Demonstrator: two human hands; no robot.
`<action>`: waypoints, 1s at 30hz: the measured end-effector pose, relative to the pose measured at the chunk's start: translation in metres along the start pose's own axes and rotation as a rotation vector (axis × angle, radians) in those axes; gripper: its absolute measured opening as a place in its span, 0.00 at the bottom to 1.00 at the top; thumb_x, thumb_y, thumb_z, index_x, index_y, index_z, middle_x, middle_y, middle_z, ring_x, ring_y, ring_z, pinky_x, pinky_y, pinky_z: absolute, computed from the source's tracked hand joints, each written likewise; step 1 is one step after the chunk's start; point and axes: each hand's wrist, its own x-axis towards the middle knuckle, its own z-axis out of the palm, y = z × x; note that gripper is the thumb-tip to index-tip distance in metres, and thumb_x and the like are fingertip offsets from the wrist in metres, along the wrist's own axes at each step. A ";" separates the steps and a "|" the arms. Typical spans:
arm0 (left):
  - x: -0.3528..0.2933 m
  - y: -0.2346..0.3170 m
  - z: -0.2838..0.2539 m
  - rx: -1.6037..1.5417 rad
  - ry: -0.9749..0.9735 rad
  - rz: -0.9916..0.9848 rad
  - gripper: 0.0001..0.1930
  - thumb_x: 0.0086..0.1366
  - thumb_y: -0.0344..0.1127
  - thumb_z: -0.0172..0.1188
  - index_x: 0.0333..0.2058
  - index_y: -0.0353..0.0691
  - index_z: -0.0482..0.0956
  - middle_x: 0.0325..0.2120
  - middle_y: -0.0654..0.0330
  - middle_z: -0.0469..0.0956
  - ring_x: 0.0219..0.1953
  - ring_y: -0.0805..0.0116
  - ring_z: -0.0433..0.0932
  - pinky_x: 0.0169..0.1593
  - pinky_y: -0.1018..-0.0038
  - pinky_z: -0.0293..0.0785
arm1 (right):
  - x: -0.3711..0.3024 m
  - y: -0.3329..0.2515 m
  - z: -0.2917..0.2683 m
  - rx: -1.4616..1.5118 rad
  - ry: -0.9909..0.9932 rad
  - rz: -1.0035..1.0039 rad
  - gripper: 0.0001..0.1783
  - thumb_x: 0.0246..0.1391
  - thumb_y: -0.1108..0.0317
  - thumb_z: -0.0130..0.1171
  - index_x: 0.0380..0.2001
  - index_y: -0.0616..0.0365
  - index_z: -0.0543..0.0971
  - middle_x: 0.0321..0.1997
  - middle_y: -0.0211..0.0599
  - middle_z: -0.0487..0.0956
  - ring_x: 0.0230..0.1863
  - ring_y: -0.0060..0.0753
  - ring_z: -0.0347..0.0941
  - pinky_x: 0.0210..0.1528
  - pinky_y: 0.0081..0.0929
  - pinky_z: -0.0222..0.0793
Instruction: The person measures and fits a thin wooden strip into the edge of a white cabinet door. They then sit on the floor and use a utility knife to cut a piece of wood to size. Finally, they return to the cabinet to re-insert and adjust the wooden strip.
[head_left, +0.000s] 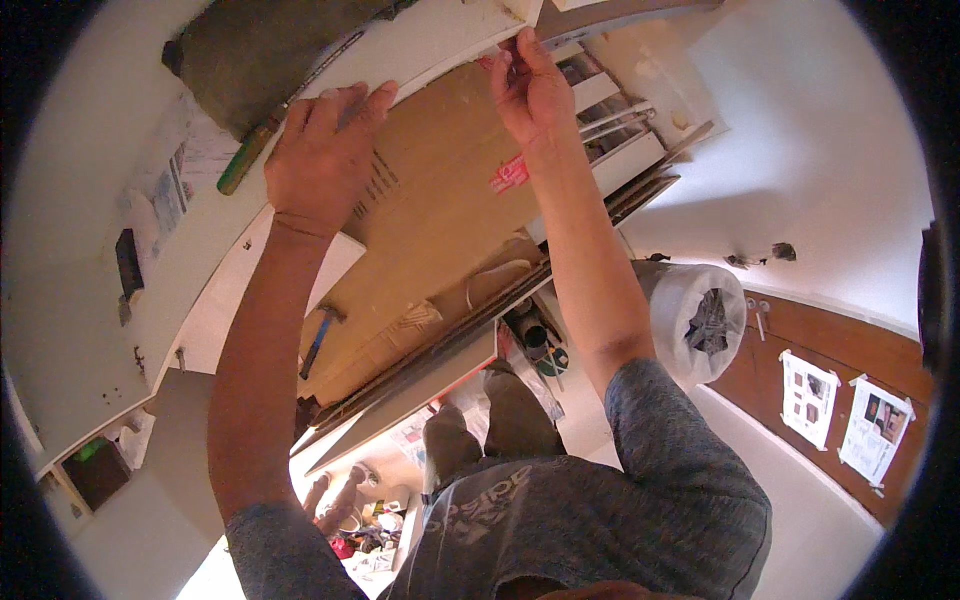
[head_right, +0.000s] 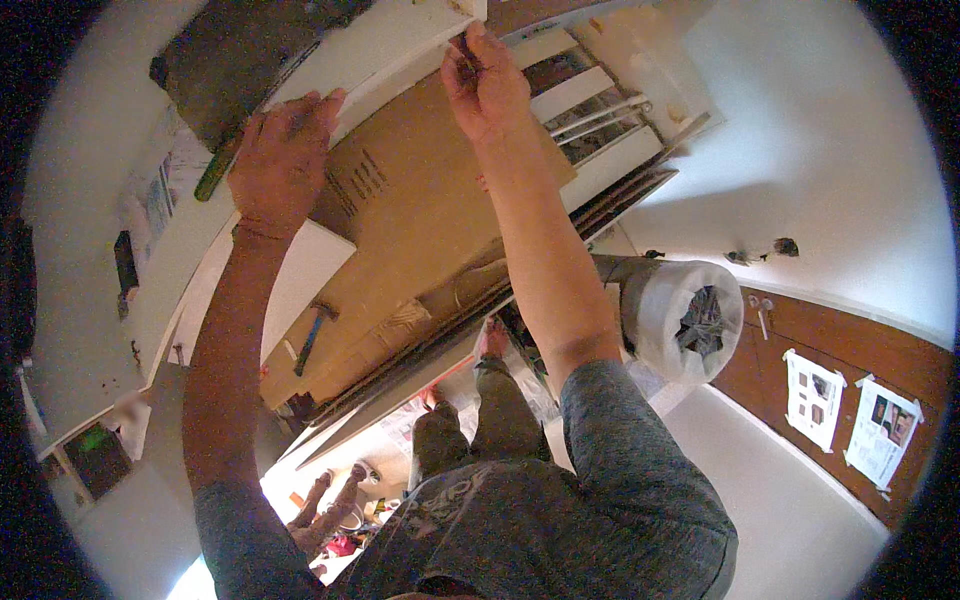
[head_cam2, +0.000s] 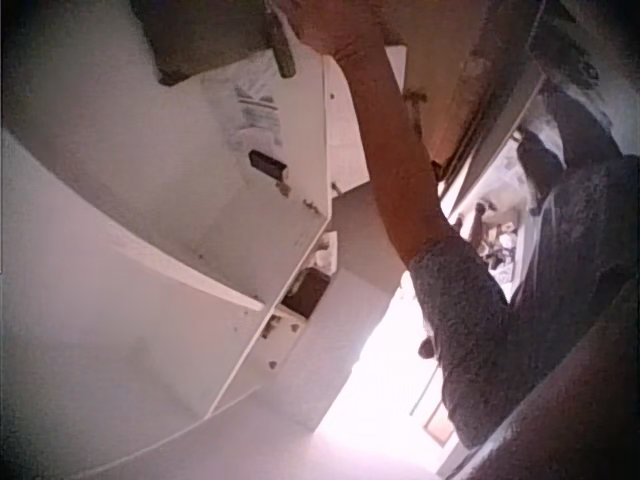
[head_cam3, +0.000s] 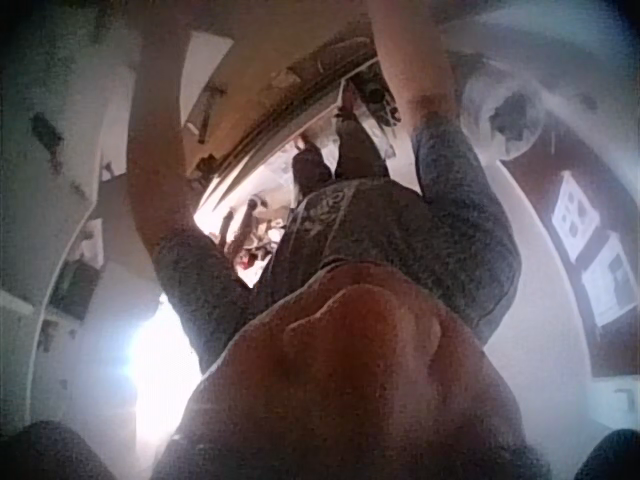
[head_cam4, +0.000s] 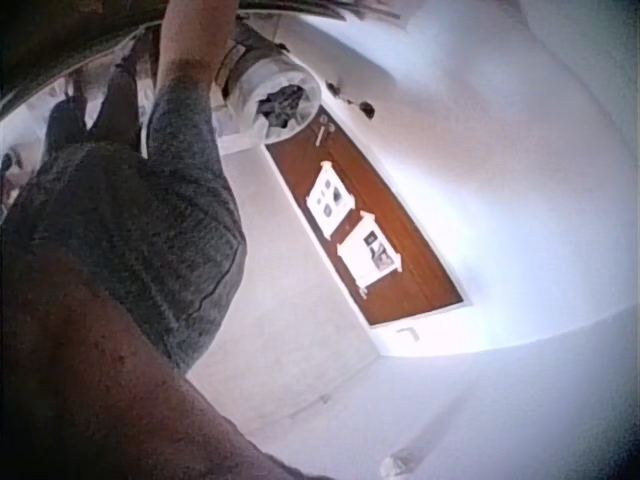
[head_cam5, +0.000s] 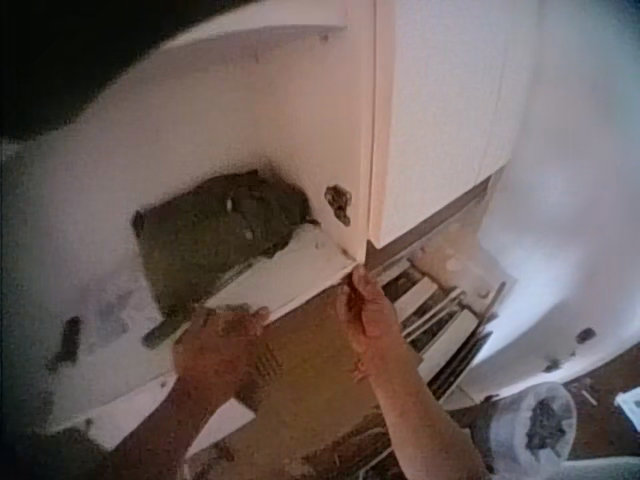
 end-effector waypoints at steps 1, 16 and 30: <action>0.000 0.000 -0.001 0.010 -0.025 -0.008 0.18 0.61 0.35 0.58 0.49 0.63 0.79 0.41 0.69 0.80 0.38 0.64 0.77 0.42 0.72 0.78 | 0.000 -0.001 0.000 0.013 -0.001 0.034 0.04 0.59 0.69 0.59 0.35 0.57 0.76 0.32 0.29 0.75 0.30 0.24 0.73 0.29 0.18 0.75; -0.001 0.001 0.000 -0.052 -0.156 -0.043 0.22 0.58 0.33 0.55 0.53 0.61 0.77 0.46 0.68 0.75 0.47 0.66 0.74 0.46 0.72 0.79 | -0.010 -0.013 0.015 -0.223 0.115 -0.050 0.04 0.58 0.70 0.58 0.33 0.58 0.76 0.29 0.31 0.76 0.30 0.25 0.74 0.29 0.18 0.75; -0.001 -0.002 0.014 -0.319 -0.167 -0.082 0.27 0.60 0.44 0.56 0.59 0.51 0.67 0.52 0.60 0.72 0.55 0.55 0.71 0.56 0.60 0.74 | 0.027 -0.049 0.009 -0.716 0.035 -0.039 0.11 0.55 0.69 0.64 0.39 0.62 0.78 0.33 0.36 0.80 0.34 0.28 0.78 0.33 0.19 0.76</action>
